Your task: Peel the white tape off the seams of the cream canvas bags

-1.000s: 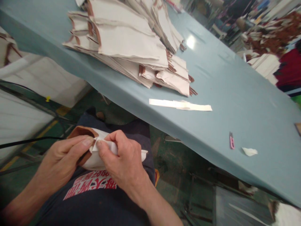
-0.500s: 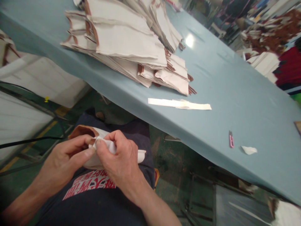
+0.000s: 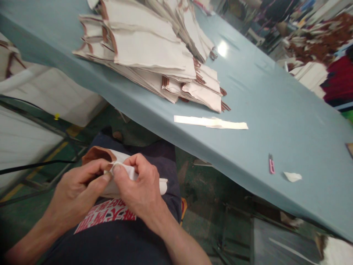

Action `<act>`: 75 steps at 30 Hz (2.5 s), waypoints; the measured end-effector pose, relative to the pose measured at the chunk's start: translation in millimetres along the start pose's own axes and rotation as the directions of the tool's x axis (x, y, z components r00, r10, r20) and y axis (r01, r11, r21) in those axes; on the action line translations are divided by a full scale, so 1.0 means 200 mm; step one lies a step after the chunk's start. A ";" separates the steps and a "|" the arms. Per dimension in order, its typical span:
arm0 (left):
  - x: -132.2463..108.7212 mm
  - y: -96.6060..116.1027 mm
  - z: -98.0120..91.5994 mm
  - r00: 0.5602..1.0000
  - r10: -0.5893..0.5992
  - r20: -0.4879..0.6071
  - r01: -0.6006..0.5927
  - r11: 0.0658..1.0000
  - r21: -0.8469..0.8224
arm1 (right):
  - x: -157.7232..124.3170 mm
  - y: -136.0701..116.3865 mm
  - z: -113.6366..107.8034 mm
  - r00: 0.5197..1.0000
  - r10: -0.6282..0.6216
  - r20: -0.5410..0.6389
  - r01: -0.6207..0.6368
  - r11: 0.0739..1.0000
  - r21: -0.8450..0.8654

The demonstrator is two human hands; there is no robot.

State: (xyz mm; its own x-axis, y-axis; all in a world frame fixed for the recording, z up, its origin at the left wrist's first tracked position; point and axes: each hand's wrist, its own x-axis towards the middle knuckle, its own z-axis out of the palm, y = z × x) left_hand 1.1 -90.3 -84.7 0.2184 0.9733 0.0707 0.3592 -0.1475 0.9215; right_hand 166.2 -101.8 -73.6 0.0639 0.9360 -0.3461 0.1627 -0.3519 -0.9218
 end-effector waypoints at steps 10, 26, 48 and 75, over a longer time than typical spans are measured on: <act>0.01 0.03 0.04 0.981 0.194 -0.024 -0.182 0.954 0.237 | 0.05 0.07 -0.01 0.949 0.132 0.285 -0.224 0.921 0.318; 0.08 0.03 0.00 0.994 -0.103 0.042 0.110 0.974 -0.197 | 0.09 0.02 0.02 0.973 -0.141 0.185 0.101 0.972 0.212; 0.16 -0.06 -0.07 0.975 -0.206 0.090 0.203 0.978 0.039 | 0.00 0.25 -0.05 0.952 0.027 0.306 -0.042 0.998 0.043; 0.30 0.18 -0.24 0.937 0.032 0.349 -0.059 0.996 0.068 | 0.03 -0.11 -0.36 0.868 -0.493 0.061 0.495 0.853 -0.163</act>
State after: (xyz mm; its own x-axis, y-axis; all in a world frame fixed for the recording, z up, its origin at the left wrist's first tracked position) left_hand -16.0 -28.9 -30.1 0.5323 0.8457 -0.0377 0.4065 -0.2162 0.8877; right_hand 233.1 -88.9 -43.6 -0.0844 0.9861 0.1430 0.3307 0.1631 -0.9295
